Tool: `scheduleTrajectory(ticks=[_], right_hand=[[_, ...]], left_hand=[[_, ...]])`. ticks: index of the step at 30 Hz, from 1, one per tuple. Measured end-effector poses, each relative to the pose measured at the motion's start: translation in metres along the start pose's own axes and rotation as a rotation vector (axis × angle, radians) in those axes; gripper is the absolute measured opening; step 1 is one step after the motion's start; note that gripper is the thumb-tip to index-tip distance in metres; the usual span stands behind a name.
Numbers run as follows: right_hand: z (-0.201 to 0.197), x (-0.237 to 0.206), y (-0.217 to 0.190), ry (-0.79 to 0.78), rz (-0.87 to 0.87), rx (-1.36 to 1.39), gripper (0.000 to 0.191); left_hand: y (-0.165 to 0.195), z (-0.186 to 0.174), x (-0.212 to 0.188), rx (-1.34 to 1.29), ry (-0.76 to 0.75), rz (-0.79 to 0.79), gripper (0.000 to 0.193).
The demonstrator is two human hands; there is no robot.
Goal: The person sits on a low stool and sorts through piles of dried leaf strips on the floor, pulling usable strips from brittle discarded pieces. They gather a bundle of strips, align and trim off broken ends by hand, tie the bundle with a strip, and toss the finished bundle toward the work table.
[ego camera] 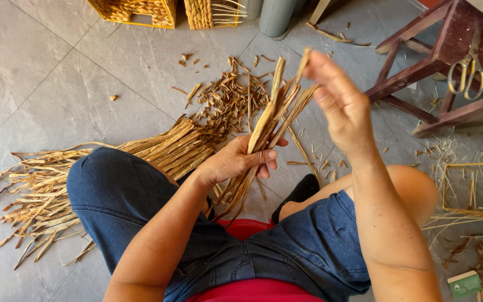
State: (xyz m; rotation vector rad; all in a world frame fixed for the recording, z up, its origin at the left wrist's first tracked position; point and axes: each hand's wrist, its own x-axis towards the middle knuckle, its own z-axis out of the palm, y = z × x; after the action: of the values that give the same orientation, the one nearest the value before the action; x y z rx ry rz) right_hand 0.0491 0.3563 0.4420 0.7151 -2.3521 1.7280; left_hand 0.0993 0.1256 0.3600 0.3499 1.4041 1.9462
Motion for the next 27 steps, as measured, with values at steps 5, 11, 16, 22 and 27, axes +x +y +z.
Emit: scheduleTrajectory(ticks=[5, 11, 16, 22, 27], right_hand=[[-0.016, 0.004, -0.010, 0.013, -0.130, 0.072, 0.044], [-0.001, 0.000, -0.008, -0.105, -0.010, 0.003, 0.042], [-0.004, 0.009, -0.017, 0.025, -0.116, 0.084, 0.048], [0.007, 0.004, -0.022, 0.004, -0.047, 0.048, 0.024], [0.016, 0.003, -0.014, 0.038, -0.075, 0.058, 0.024]], left_hand=[[-0.003, 0.005, 0.001, 0.063, -0.063, -0.038, 0.047], [-0.007, 0.005, 0.003, 0.059, -0.014, -0.070, 0.051], [-0.003, 0.006, 0.003, 0.144, -0.007, -0.053, 0.057], [0.006, 0.010, 0.003, 0.117, -0.051, 0.028, 0.064], [0.009, 0.010, 0.003, 0.035, -0.047, 0.082, 0.051]])
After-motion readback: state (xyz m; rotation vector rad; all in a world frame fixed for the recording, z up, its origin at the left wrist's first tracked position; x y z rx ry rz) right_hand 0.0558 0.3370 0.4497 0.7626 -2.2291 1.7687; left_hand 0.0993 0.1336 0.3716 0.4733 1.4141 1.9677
